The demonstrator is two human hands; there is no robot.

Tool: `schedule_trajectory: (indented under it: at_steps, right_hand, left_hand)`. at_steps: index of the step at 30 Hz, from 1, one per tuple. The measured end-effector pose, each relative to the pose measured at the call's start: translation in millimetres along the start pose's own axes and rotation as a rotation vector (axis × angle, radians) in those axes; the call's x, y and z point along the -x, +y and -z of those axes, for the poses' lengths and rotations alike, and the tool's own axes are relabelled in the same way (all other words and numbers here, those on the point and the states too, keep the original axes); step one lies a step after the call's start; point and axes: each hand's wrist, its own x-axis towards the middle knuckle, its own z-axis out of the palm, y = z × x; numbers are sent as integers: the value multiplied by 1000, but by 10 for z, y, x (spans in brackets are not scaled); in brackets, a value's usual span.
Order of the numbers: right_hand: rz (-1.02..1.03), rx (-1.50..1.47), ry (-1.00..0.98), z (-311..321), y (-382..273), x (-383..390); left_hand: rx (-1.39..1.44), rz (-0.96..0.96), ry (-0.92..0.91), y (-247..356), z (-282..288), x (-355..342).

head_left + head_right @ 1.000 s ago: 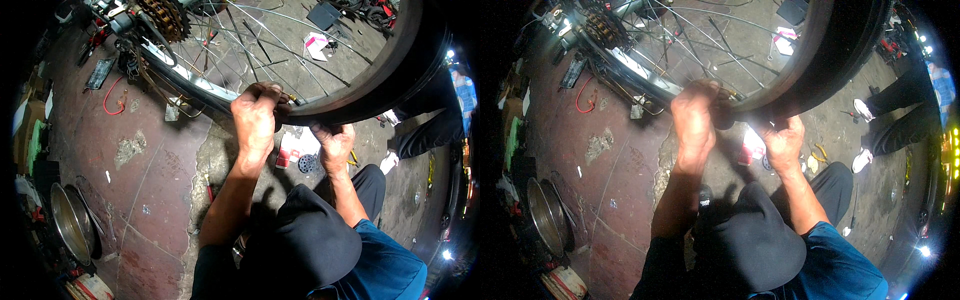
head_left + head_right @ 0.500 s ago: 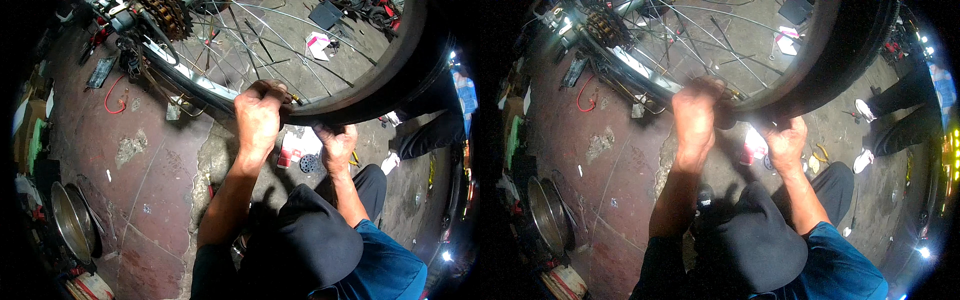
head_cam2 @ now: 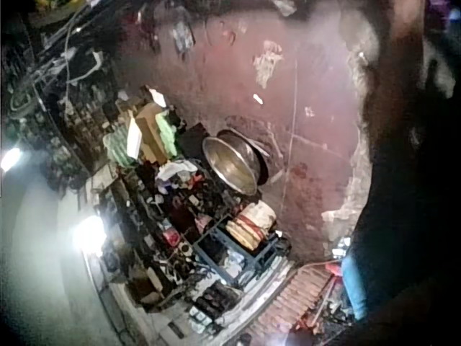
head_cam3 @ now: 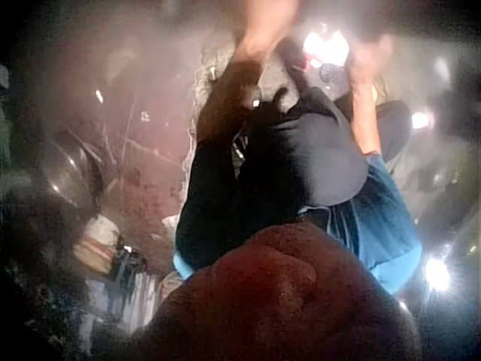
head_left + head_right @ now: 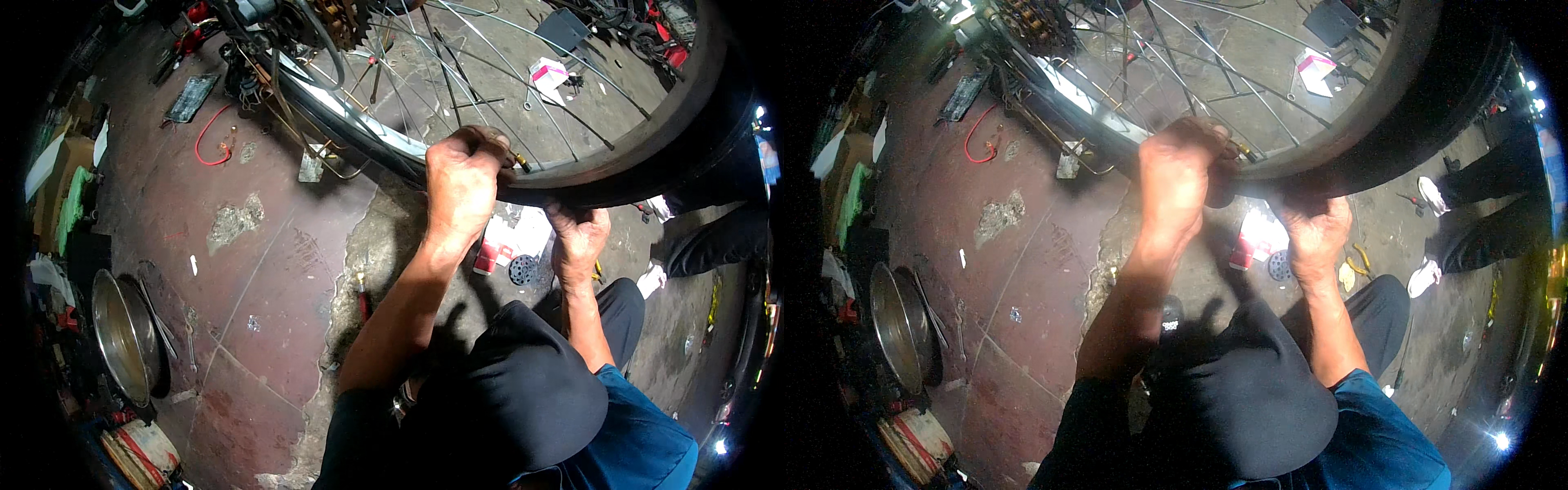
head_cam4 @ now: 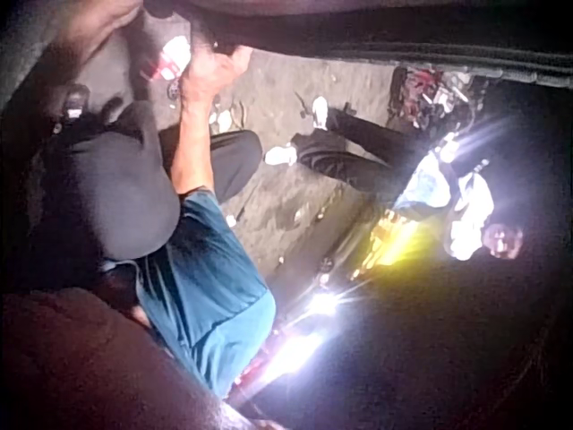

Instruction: The person fits a bicycle tire onto a wheel rim by hand and inflates the tire using an air hose.

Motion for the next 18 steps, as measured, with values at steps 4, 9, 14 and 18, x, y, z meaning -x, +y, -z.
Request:
schedule_trajectory:
  at_steps: [4,9,14,18]
  right_hand:
    - [-10,25,-3,17,30,-2]
    - [-7,-39,-4,-19,-28,3]
    - [37,-78,10,24,56,-2]
    - [72,-24,-20,46,53,-34]
  left_hand:
    - [-13,5,3,28,-2,1]
    - [-102,-24,5,81,11,21]
    - [-145,-235,-31,-169,50,-87]
    - [-247,-202,6,-72,18,-63]
